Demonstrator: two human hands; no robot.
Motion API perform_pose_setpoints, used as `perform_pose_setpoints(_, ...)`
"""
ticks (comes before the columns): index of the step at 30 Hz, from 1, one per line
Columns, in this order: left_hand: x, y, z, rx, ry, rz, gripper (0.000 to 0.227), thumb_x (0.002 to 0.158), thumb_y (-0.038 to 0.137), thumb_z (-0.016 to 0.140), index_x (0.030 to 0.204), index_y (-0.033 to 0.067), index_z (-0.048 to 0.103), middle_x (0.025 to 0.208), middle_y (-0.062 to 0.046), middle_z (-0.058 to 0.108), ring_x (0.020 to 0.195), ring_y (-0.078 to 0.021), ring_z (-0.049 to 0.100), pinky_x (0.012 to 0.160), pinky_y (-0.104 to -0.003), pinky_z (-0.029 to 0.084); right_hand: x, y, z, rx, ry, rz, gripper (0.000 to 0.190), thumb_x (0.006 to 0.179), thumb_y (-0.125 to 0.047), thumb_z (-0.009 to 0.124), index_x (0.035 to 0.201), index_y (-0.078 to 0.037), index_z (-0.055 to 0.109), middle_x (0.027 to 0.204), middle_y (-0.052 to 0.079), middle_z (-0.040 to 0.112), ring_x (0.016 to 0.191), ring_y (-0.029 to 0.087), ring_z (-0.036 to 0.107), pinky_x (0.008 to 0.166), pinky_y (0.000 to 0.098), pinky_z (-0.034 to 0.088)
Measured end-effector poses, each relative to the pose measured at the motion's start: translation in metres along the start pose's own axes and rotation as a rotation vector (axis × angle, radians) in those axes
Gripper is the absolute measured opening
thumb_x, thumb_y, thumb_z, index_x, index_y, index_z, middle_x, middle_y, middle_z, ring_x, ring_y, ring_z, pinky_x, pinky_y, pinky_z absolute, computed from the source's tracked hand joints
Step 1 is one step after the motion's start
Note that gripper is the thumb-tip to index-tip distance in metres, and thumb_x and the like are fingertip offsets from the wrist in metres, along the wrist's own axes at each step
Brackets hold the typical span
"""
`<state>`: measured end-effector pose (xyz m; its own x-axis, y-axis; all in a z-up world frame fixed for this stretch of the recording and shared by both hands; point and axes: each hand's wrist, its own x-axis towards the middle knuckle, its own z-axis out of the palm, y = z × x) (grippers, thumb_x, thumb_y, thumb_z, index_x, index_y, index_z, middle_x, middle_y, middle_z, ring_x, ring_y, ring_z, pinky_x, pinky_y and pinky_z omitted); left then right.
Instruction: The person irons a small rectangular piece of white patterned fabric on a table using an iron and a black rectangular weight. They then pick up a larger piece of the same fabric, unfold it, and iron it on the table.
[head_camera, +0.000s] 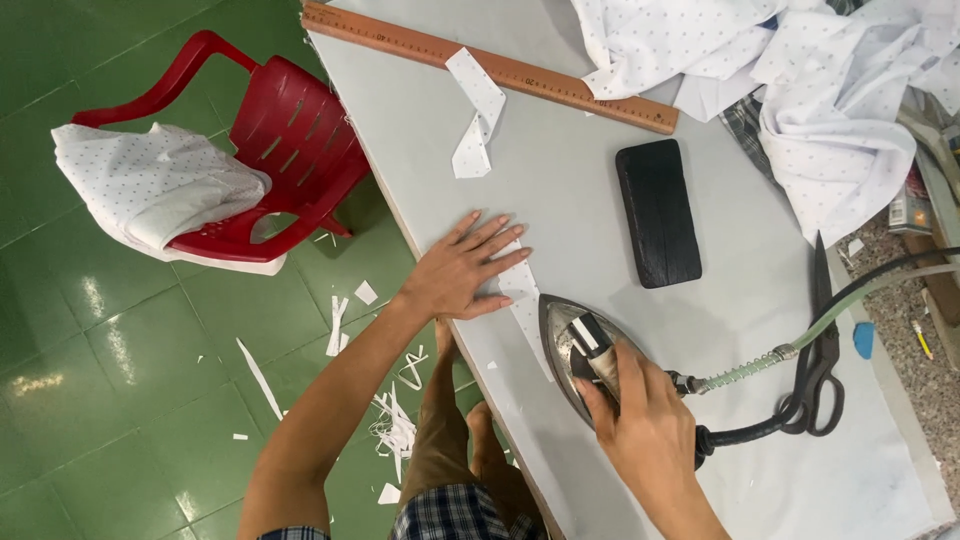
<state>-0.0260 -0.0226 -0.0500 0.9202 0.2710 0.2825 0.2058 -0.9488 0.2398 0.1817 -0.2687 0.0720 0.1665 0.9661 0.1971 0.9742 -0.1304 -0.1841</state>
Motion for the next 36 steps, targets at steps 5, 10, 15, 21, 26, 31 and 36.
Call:
perform_pose_setpoints(5, 0.002, 0.001, -0.003, 0.028, 0.003, 0.006, 0.068, 0.105, 0.062, 0.042, 0.156, 0.0172, 0.048, 0.166, -0.011, 0.036, 0.156, -0.0312, 0.027, 0.129, -0.053, 0.013, -0.046, 0.003, -0.017, -0.146, -0.009, -0.157, 0.068, 0.095, -0.045, 0.063, 0.143, 0.0, 0.05, 0.147, 0.022, 0.056, 0.127, 0.038, 0.06, 0.101, 0.0488, 0.053)
perform_pose_setpoints(10, 0.003, 0.003, -0.005, 0.059, 0.002, 0.003, 0.066, 0.106, 0.061, 0.042, 0.156, 0.0182, 0.049, 0.166, -0.011, 0.036, 0.155, -0.0309, 0.029, 0.129, -0.052, 0.014, -0.078, 0.02, -0.013, -0.235, -0.063, -0.227, 0.08, 0.09, -0.043, 0.066, 0.151, 0.001, 0.04, 0.161, 0.025, 0.042, 0.144, 0.042, 0.049, 0.116, 0.0529, 0.046)
perform_pose_setpoints(15, 0.004, 0.005, -0.006, 0.065, -0.026, -0.017, 0.067, 0.105, 0.061, 0.042, 0.157, 0.0195, 0.047, 0.166, -0.012, 0.037, 0.155, -0.0314, 0.031, 0.129, -0.053, 0.016, -0.063, 0.019, -0.031, -0.201, -0.127, -0.237, 0.055, 0.096, 0.01, 0.048, 0.15, 0.003, 0.045, 0.161, 0.019, 0.042, 0.141, 0.033, 0.053, 0.114, 0.0365, 0.048)
perform_pose_setpoints(21, 0.003, 0.006, -0.005, 0.028, -0.007, -0.022, 0.064, 0.105, 0.059, 0.045, 0.156, 0.0198, 0.047, 0.166, -0.011, 0.035, 0.155, -0.0316, 0.031, 0.129, -0.053, 0.017, -0.003, 0.019, -0.02, 0.181, -0.337, 0.069, 0.067, 0.09, -0.042, 0.069, 0.147, -0.012, 0.049, 0.121, 0.007, 0.065, 0.099, 0.038, 0.063, 0.065, 0.0518, 0.06)
perform_pose_setpoints(26, 0.004, 0.004, -0.006, 0.029, 0.003, -0.019, 0.064, 0.105, 0.058, 0.046, 0.154, 0.0182, 0.049, 0.165, -0.012, 0.038, 0.154, -0.0318, 0.033, 0.129, -0.053, 0.017, 0.019, 0.014, 0.018, 0.153, -0.451, 0.202, 0.064, 0.094, -0.052, 0.059, 0.14, -0.01, 0.047, 0.106, 0.016, 0.071, 0.075, 0.045, 0.072, 0.056, 0.0571, 0.057)
perform_pose_setpoints(31, 0.004, 0.004, -0.005, 0.0, 0.04, -0.02, 0.062, 0.104, 0.056, 0.048, 0.153, 0.0169, 0.051, 0.163, -0.013, 0.041, 0.153, -0.0329, 0.036, 0.128, -0.054, 0.019, 0.02, 0.007, 0.027, -0.025, -0.352, 0.167, 0.057, 0.096, -0.051, 0.062, 0.132, -0.009, 0.052, 0.083, 0.012, 0.074, 0.057, 0.039, 0.071, 0.042, 0.0511, 0.055)
perform_pose_setpoints(36, 0.003, 0.004, -0.005, 0.001, 0.04, -0.024, 0.063, 0.105, 0.057, 0.05, 0.154, 0.0179, 0.051, 0.164, -0.011, 0.039, 0.154, -0.0306, 0.034, 0.129, -0.052, 0.017, 0.03, 0.003, 0.029, -0.062, -0.316, 0.138, 0.058, 0.096, -0.054, 0.064, 0.123, -0.004, 0.054, 0.077, 0.012, 0.073, 0.053, 0.035, 0.07, 0.038, 0.0472, 0.053)
